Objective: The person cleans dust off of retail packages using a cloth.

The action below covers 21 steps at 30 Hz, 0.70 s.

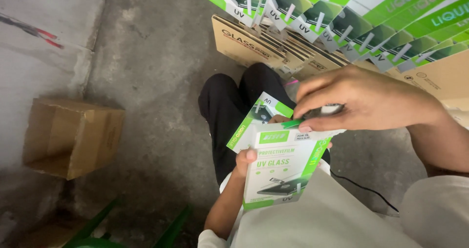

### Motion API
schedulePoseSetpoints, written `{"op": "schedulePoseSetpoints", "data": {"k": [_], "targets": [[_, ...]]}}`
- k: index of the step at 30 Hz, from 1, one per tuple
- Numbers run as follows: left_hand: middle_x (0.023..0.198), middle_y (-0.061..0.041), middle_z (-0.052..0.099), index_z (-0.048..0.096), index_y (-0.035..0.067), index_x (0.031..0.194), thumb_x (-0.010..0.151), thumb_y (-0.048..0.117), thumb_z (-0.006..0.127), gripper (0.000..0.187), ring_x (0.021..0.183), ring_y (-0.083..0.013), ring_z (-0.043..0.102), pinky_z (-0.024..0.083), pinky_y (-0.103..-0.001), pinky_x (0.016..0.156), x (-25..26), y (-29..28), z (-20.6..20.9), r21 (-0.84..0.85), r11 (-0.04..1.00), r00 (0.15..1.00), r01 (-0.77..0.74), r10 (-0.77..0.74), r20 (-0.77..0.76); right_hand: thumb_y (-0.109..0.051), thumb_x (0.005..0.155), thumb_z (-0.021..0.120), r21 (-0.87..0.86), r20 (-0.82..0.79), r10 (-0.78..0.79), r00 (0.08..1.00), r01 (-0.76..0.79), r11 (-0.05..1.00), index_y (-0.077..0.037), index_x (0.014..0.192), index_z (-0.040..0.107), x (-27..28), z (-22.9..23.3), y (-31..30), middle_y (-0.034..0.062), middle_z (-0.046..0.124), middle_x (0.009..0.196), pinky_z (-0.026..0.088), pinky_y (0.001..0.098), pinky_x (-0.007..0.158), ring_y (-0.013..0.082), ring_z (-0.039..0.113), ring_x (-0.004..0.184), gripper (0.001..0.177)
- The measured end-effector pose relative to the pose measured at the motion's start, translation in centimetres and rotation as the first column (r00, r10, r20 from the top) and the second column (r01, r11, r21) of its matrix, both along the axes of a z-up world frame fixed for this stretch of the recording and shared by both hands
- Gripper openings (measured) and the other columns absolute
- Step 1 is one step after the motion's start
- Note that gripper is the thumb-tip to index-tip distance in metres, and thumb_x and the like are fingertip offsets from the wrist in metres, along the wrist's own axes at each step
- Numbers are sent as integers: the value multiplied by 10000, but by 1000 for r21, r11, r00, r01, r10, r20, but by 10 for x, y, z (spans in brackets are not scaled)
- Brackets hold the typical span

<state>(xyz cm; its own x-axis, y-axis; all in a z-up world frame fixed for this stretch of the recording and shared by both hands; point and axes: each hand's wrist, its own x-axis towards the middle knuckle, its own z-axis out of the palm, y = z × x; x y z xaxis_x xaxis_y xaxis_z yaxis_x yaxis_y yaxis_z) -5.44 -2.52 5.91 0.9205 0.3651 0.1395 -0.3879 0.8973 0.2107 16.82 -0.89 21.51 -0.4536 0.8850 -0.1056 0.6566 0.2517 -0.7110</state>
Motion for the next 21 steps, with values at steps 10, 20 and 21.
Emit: {"op": "schedulePoseSetpoints", "data": {"k": [10,20,21], "targets": [[1535,-285,408,325,101,1622,836,603,708,1008,1380,-514,450,429,-588,1138,-2,2,13,-41,996,997,75,-76,-13,-145,727,780,28,-44,-1,999,2,1000,-32,809,733,13,-21,14,19,717,731,507,296,470,150,688,584,147],[1474,-271,504,374,-12,1547,836,568,701,973,1320,-433,540,476,-511,1107,-7,28,-19,35,992,989,-125,127,-71,-338,867,752,-298,-336,-333,881,236,925,-131,1271,733,90,-104,-22,22,755,866,591,331,641,128,706,697,454],[1429,-236,544,404,-2,1519,843,543,688,913,1280,-389,579,499,-473,1085,-2,35,-31,103,969,955,-224,239,-177,-327,817,756,-350,-298,-340,892,229,908,-119,1331,676,93,-107,-26,32,783,893,618,337,674,125,747,718,560]]}}
